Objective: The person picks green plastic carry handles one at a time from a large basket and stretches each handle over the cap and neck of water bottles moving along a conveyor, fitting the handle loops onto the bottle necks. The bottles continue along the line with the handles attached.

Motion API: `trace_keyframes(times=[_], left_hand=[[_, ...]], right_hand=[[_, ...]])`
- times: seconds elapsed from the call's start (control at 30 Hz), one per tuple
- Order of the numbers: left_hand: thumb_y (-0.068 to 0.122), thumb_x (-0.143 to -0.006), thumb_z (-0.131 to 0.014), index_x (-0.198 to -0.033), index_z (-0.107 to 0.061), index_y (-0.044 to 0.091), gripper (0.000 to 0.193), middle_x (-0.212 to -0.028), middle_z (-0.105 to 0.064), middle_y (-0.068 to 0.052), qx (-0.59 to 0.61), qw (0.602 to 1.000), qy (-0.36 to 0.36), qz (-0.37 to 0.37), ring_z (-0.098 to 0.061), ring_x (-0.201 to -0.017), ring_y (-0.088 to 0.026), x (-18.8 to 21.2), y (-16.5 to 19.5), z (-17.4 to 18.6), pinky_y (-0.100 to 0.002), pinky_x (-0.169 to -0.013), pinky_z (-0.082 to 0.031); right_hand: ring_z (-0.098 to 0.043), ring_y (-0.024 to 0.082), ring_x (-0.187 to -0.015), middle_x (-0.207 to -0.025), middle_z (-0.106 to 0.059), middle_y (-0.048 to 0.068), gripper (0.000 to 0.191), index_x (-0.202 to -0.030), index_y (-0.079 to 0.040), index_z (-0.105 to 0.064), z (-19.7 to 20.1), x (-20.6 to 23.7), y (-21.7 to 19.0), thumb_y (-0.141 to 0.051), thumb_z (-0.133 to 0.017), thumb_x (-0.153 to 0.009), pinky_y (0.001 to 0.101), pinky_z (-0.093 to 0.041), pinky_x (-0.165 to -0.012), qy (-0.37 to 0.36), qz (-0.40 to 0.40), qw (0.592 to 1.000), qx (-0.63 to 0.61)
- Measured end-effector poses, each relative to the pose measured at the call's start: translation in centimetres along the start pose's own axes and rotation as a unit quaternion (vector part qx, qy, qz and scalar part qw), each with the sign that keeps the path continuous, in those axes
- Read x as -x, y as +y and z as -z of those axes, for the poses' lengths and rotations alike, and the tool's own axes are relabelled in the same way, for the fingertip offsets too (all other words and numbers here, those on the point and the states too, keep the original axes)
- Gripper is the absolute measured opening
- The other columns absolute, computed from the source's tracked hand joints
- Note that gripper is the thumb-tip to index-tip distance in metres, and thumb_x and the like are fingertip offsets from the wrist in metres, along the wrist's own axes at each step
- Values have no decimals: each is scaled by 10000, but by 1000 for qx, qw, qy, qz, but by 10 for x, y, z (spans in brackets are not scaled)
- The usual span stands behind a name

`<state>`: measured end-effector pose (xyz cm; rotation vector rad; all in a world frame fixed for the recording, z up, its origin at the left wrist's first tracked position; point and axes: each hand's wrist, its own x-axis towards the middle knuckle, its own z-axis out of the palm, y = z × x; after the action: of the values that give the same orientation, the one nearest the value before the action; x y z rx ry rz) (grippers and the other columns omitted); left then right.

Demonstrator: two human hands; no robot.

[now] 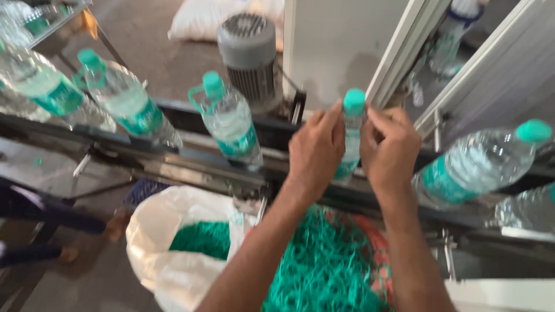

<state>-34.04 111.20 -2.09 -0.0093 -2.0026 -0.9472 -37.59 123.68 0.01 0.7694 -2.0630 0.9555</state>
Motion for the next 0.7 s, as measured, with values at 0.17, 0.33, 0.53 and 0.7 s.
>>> trace_keyframes(times=[0.17, 0.33, 0.53, 0.7], left_hand=[[185, -1046, -592, -1360, -592, 20, 354, -980, -647, -156, 34, 999, -34, 5, -675, -851, -350, 22, 3, 36, -439, -735, -539], [198, -994, -617, -1183, -696, 69, 242, -901, -664, -149, 28, 975, -153, 159, -676, -721, -309, 85, 17, 63, -408, -662, -526], [215, -925, -689, -1069, -746, 102, 191, -993, -731, -132, 18, 950, -265, 161, -703, -895, -360, 158, 19, 39, -460, -739, -553], [232, -910, -683, -1117, -713, 99, 247, -1039, -717, -110, 1, 915, -348, 205, -695, -921, -368, 189, 28, 15, -479, -758, -556]], right_hand=[[-692, 228, -823, -996, -653, 149, 320, -1268, -37, -673, 18, 80, 0, -134, -691, -963, 319, -566, -672, -6, -169, 977, -128], [-692, 347, -963, -1054, -732, 123, 251, -1029, -109, -777, 13, 194, 31, -242, -748, -819, 442, -543, -828, -312, -180, 929, 80], [-672, 316, -1018, -1031, -692, 98, 170, -930, -140, -787, 18, 235, 77, -245, -756, -800, 437, -532, -874, -338, -225, 910, 86], [-670, 293, -1096, -1148, -696, 79, 190, -999, -167, -785, 37, 223, 92, -273, -771, -842, 435, -547, -922, -308, -279, 908, 60]])
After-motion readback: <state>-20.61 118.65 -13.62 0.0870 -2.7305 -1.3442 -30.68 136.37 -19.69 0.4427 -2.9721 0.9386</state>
